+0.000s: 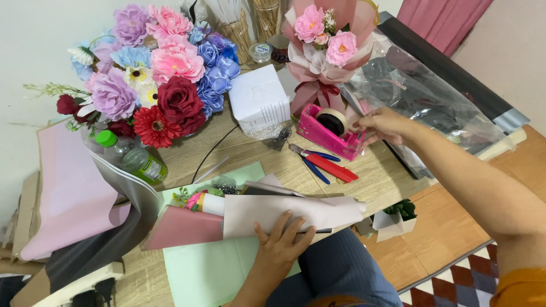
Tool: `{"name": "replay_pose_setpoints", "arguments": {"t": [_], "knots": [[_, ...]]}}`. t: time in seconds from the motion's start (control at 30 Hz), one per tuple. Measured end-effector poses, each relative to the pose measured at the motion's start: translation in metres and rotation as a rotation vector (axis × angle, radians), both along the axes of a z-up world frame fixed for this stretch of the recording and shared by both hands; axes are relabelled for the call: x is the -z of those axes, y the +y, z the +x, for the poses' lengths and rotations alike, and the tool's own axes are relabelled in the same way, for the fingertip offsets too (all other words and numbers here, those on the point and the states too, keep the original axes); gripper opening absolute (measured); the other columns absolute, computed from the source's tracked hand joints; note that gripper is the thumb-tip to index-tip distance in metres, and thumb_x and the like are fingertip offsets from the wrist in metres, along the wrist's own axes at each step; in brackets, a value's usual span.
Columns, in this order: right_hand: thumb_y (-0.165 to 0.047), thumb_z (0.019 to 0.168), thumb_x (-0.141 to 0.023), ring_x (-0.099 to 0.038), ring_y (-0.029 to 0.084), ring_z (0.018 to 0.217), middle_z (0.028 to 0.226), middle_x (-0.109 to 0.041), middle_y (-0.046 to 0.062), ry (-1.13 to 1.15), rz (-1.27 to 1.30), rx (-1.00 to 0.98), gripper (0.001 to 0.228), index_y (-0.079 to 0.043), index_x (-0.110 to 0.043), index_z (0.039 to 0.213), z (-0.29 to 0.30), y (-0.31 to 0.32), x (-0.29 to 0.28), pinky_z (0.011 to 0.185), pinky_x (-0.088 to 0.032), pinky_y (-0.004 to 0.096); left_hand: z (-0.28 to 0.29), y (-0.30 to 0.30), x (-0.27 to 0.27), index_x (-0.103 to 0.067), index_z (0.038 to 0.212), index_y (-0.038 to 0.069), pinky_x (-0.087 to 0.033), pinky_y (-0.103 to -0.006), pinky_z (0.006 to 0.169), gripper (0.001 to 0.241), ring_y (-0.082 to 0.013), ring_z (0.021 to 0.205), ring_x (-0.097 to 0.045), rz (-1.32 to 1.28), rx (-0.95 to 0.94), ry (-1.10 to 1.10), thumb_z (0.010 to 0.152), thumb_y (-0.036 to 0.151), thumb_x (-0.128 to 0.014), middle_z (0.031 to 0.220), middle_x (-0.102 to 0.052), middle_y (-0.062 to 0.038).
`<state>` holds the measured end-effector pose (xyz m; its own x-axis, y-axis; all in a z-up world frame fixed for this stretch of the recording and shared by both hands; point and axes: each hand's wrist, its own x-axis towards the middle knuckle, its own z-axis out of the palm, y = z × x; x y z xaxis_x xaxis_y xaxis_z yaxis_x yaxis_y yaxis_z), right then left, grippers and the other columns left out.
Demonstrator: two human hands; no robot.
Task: The person wraps a bouquet of artificial flowers with black and pink paper. They fold the paper around the stems, smooth the edges, and secure the wrapping with tape.
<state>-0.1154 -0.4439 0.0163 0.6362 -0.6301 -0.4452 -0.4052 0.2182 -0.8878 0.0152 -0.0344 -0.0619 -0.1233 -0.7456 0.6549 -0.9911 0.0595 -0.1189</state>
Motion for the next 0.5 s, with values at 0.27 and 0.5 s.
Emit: {"name": "replay_pose_setpoints", "arguments": {"t": [0.27,0.5], "knots": [[0.000,0.090,-0.059,-0.067,0.034,0.119,0.130,-0.065,0.028,-0.123,0.026,0.059,0.017,-0.001,-0.053,0.074,-0.022,0.007,0.024,0.101,-0.059,0.045,-0.002,-0.001,-0.004,-0.061,0.120,0.035,0.006,-0.0668,0.113,0.040,-0.0243,0.133,-0.056,-0.010,-0.028,-0.031,0.093,0.005,-0.056,0.128,-0.063,0.007],[-0.001,0.094,-0.067,-0.075,0.024,0.085,0.092,-0.076,0.017,-0.160,-0.145,0.139,0.006,-0.002,-0.069,0.088,-0.034,0.033,0.030,0.090,-0.063,0.039,-0.003,-0.006,-0.015,-0.061,0.111,0.035,0.007,-0.0639,0.114,0.034,-0.0219,0.128,-0.059,-0.045,-0.056,-0.056,0.093,0.006,-0.060,0.122,-0.063,0.009]]}}
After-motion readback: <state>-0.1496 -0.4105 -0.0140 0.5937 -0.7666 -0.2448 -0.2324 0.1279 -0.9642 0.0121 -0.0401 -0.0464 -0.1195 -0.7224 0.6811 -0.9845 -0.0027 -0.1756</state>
